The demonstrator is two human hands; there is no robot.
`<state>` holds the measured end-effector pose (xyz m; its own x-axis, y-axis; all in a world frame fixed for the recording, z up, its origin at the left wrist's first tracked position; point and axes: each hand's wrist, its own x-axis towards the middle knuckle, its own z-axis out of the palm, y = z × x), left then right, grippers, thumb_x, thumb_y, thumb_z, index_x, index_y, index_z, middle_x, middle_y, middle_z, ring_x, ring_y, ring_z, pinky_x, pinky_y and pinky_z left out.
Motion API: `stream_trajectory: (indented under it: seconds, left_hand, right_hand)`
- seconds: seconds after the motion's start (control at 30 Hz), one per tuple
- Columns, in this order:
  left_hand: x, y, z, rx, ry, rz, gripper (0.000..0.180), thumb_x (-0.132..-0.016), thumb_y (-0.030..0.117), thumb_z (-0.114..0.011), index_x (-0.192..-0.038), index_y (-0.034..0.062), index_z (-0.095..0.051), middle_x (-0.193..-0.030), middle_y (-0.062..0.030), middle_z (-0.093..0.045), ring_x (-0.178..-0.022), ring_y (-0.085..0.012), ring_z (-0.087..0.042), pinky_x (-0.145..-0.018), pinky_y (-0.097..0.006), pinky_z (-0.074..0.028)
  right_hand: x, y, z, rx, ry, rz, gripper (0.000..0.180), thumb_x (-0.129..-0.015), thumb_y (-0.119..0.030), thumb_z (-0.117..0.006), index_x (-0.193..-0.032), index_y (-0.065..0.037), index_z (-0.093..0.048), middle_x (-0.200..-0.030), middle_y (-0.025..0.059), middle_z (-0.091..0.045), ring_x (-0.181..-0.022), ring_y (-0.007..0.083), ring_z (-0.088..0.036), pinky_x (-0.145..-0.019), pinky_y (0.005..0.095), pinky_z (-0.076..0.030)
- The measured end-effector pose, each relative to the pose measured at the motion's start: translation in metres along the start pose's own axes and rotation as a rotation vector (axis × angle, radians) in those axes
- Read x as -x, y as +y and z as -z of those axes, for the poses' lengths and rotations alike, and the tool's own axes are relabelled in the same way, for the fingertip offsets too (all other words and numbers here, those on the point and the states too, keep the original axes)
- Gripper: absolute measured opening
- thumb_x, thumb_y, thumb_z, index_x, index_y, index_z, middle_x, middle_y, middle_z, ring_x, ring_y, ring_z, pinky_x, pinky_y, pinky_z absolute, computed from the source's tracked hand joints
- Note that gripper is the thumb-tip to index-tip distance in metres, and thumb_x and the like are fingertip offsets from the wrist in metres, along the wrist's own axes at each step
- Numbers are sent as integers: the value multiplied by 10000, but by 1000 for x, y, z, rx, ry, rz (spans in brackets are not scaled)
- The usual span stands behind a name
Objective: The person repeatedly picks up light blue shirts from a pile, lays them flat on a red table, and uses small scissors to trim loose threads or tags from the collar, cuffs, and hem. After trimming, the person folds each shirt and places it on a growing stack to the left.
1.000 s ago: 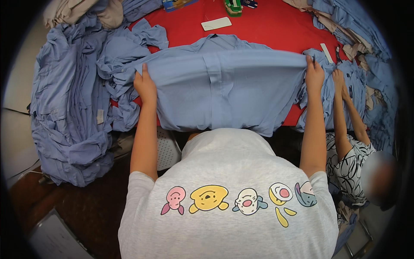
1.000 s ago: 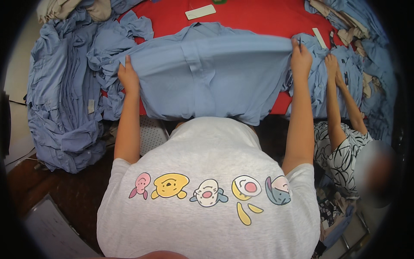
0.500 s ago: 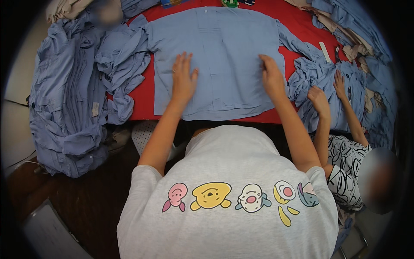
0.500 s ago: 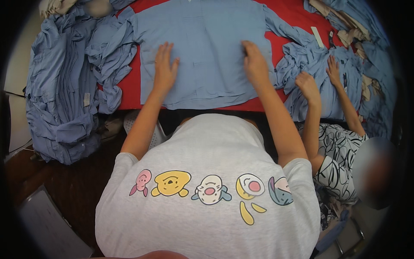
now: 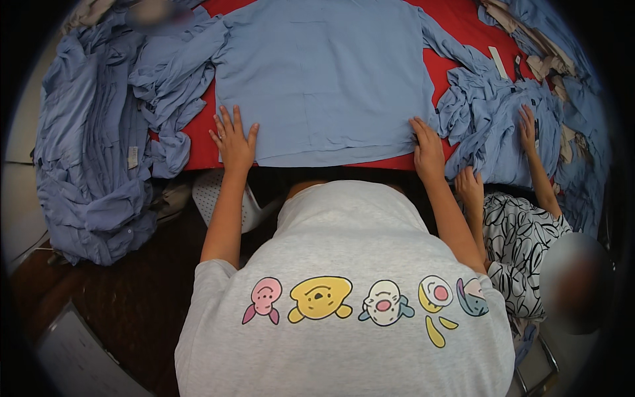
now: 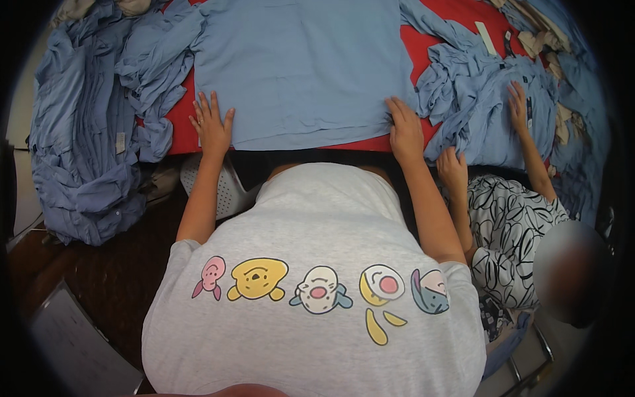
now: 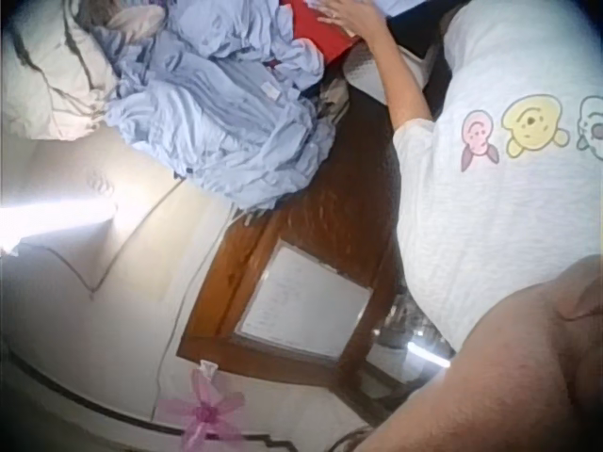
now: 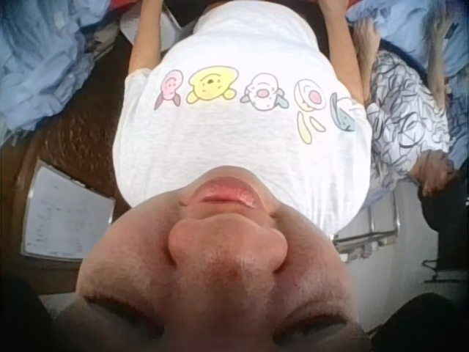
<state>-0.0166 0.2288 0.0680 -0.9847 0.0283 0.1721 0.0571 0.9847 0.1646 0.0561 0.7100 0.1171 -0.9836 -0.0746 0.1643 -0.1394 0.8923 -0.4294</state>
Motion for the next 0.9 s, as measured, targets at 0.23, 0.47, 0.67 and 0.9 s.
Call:
stream_trajectory:
  seconds: [0.23,0.47,0.67,0.9]
  left_hand:
    - [24,120,31,645,-275,-142,297,-972,183,-672,-1239,56,-696,-1293,-115,-648,-1200,-269,-595,-1031,-408,-457]
    - [45,201,29,1705,-1285,770,382,-1038,297,-640,-1254,-18,-646,-1136,-144,-709,-1072,-212,-682,-989,-330,-530]
    - [28,206,26,1920,-861,807,220,-1024,241,-671,-1070,26,-651,-1075,-108,-715,-1064,-181,-687,-973,-331,-538]
    - [28,202,45,1863,-757,675,188,-1019,204,-671,-1050,18,-680,-1048,-98,-730,-1005,-174,-694,-923,-309,-539]
  right_hand:
    - [-15,-62,-12,-138,-238,35,379,-850,-80,-722,-1221,-148,-679,-1120,52,-628,-867,275,-707,-723,387,-566]
    - [-28,-64,-20,-282,-201,45,302,-783,-33,-706,-1075,-104,-678,-1040,48,-651,-857,294,-697,-707,377,-557]
    - [-28,-89,14,-383,-169,55,298,-810,-41,-719,-1102,-81,-680,-1014,77,-699,-855,260,-706,-716,340,-550]
    - [-29,-102,22,-586,-173,-69,257,-941,-170,-720,-1158,-46,-659,-1016,107,-731,-890,214,-693,-760,321,-524]
